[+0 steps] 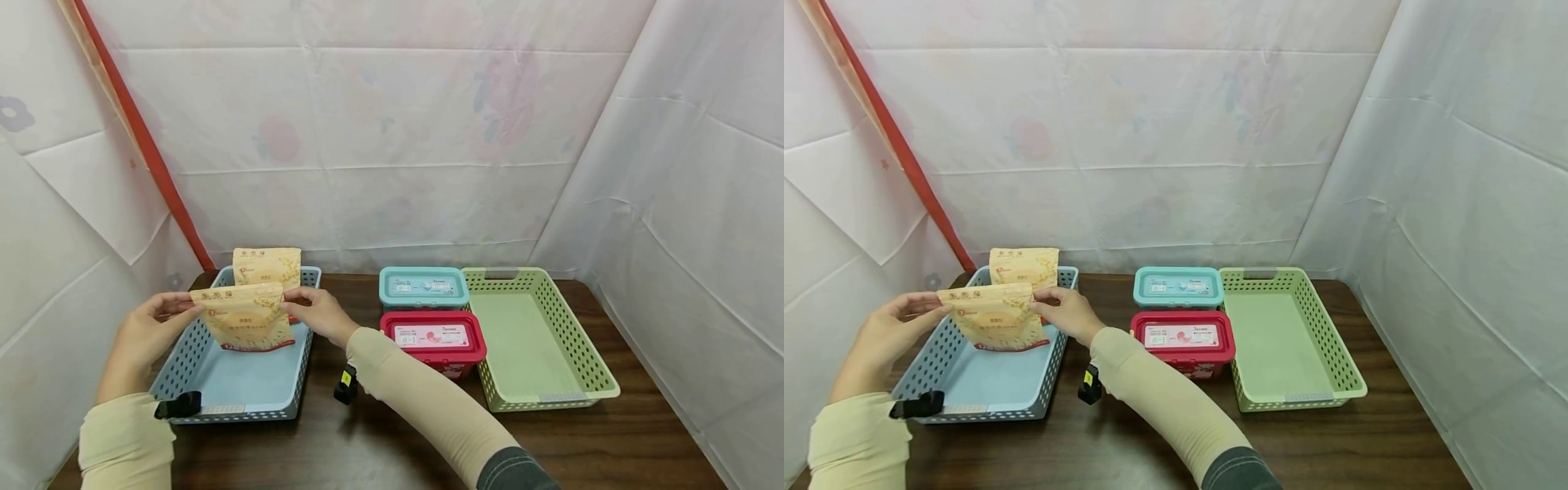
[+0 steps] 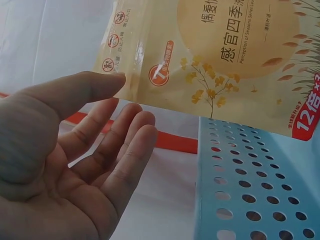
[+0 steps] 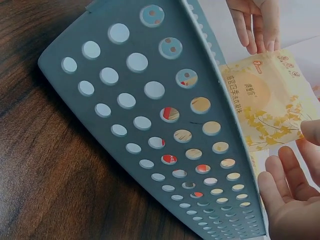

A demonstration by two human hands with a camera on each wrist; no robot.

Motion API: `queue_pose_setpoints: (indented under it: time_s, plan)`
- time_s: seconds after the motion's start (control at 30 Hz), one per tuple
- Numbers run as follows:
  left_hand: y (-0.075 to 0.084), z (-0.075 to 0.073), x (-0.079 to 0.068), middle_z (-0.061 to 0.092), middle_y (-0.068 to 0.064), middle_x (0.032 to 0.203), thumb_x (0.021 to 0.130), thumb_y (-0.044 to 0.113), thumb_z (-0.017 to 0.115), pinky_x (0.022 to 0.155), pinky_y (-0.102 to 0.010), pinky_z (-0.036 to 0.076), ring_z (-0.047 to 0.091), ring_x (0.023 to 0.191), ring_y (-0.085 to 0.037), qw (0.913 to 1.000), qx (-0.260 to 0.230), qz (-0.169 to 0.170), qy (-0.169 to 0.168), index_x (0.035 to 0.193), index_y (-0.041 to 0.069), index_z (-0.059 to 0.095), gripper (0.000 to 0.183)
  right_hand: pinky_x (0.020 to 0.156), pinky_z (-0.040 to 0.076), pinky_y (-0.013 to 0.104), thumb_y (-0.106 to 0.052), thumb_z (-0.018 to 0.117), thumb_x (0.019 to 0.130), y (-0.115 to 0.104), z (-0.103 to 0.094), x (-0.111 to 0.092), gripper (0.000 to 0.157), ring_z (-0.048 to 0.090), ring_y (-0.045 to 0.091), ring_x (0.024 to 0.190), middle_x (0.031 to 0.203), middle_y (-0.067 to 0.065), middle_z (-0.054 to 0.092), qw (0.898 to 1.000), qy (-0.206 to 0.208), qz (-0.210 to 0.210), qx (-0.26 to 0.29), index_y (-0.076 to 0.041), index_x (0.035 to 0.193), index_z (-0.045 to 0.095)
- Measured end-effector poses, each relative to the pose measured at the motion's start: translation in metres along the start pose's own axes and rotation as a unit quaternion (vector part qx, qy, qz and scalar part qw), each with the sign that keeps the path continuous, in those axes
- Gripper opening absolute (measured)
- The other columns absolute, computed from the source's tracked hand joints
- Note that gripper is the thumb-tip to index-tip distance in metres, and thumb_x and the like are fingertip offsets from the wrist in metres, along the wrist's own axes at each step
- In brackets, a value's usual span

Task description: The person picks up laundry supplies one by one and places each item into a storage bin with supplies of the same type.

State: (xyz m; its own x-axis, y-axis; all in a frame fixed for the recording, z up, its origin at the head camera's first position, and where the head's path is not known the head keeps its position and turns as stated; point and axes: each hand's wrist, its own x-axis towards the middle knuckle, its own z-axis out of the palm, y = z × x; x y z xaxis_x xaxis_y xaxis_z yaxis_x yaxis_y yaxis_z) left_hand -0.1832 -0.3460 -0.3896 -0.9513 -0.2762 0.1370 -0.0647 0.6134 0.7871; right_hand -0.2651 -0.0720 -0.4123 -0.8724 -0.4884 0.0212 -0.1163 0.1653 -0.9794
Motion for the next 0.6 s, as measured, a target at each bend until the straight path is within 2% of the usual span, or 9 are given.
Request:
queue_pose_setpoints:
  time_s: [0.07,0.1,0.2,0.3,0.53,0.6]
  plan:
    - [0.0,0.0,0.0,0.058,0.017,0.095,0.094,0.042,0.071,0.063,-0.014,0.05,0.053,0.082,0.005,1.0,-0.001,0.002,-0.002,0.132,-0.001,0.055,0.059,0.083,0.053,0.026,-0.027,0.07,0.096,0.0,0.0,0.0,0.029,0.061,0.003,0.099,0.118,-0.014,0.065,1.0,-0.002,0.001,0.0,-0.016,0.123,0.071]
    - [0.001,0.0,0.0,0.06,0.013,0.097,0.094,0.041,0.071,0.063,-0.014,0.049,0.052,0.082,0.005,1.0,0.0,0.004,-0.004,0.132,-0.002,0.055,0.06,0.083,0.052,0.025,-0.027,0.07,0.096,0.0,-0.001,0.0,0.029,0.061,0.002,0.099,0.119,-0.014,0.065,1.0,-0.003,0.001,0.0,-0.016,0.124,0.071]
    - [0.003,0.0,0.0,0.063,-0.008,0.112,0.095,0.04,0.07,0.064,-0.013,0.049,0.05,0.085,0.005,0.9999,-0.003,0.01,-0.013,0.136,-0.003,0.051,0.063,0.084,0.052,0.025,-0.028,0.07,0.096,0.0,-0.002,0.0,0.032,0.061,0.002,0.1,0.121,-0.012,0.065,1.0,-0.007,0.003,0.003,-0.017,0.127,0.069]
    - [0.005,0.001,-0.001,0.054,-0.023,0.128,0.095,0.04,0.069,0.065,-0.011,0.048,0.048,0.089,0.005,0.9996,-0.016,0.01,-0.021,0.14,-0.003,0.046,0.067,0.085,0.052,0.025,-0.028,0.07,0.096,0.0,-0.004,-0.001,0.036,0.061,0.002,0.101,0.122,-0.01,0.065,1.0,-0.011,0.007,0.011,-0.018,0.131,0.067]
    - [0.011,0.0,-0.004,0.048,-0.022,0.134,0.093,0.038,0.072,0.069,-0.009,0.048,0.049,0.093,0.006,0.9983,-0.054,0.012,-0.02,0.14,0.002,0.046,0.064,0.087,0.052,0.027,-0.031,0.071,0.096,-0.002,-0.009,-0.004,0.043,0.059,0.003,0.105,0.118,-0.01,0.065,1.0,-0.013,0.008,0.01,-0.019,0.136,0.062]
    - [0.013,0.0,-0.004,0.048,-0.023,0.136,0.094,0.04,0.071,0.069,-0.009,0.048,0.051,0.098,0.0,0.9985,-0.048,0.01,-0.021,0.142,0.002,0.045,0.066,0.088,0.052,0.028,-0.031,0.071,0.096,-0.004,-0.01,-0.006,0.046,0.059,0.004,0.106,0.12,-0.009,0.064,1.0,-0.014,0.007,0.012,-0.017,0.138,0.061]
